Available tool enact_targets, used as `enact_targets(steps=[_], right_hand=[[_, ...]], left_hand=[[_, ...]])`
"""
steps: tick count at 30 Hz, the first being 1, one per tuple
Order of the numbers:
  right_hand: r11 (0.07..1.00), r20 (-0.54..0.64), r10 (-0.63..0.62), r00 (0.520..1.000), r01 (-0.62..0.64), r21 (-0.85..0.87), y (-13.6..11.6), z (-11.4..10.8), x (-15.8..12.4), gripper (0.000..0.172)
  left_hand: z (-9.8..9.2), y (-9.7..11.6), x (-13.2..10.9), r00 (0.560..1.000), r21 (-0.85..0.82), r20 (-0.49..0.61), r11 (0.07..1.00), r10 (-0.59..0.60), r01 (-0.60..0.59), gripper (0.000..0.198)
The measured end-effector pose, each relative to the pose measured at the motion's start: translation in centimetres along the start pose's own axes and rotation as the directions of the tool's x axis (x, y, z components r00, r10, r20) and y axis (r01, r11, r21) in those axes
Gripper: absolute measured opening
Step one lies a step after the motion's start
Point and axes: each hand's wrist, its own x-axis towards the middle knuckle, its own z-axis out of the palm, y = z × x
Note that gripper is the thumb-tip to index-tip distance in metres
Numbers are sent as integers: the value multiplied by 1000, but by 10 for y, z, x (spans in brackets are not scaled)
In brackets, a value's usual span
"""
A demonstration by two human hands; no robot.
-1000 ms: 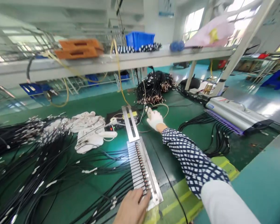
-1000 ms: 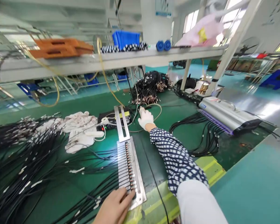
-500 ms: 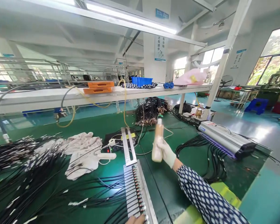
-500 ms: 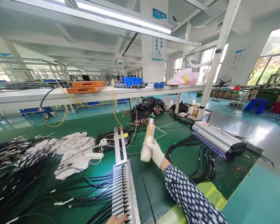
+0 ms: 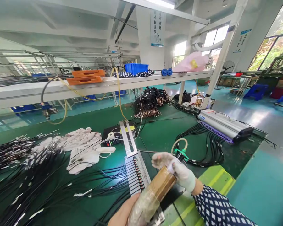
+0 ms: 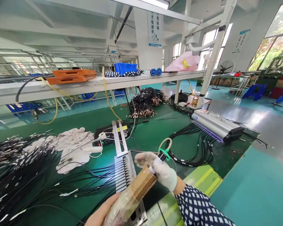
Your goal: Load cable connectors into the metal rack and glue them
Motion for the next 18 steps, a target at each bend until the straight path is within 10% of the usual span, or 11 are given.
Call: enact_targets(steps=[3,8,12,18], right_hand=[[993,60,97,993,-100,54,-2,1,2,50],[963,21,179,984,-179,202,9,17,3,80],[962,15,250,968,-250,110,21,2,8,69],[993,-411,31,911,21,120,-28,-85,32,74]], left_hand=[[35,30,51,999,-6,19,1000,-27,27,52],[94,80,136,949,-44,-26,948,-315,314,45],[61,39,86,977,-216,43,953,-208,212,43],[6,-10,6,967,-277,103,928,-231,251,30]])
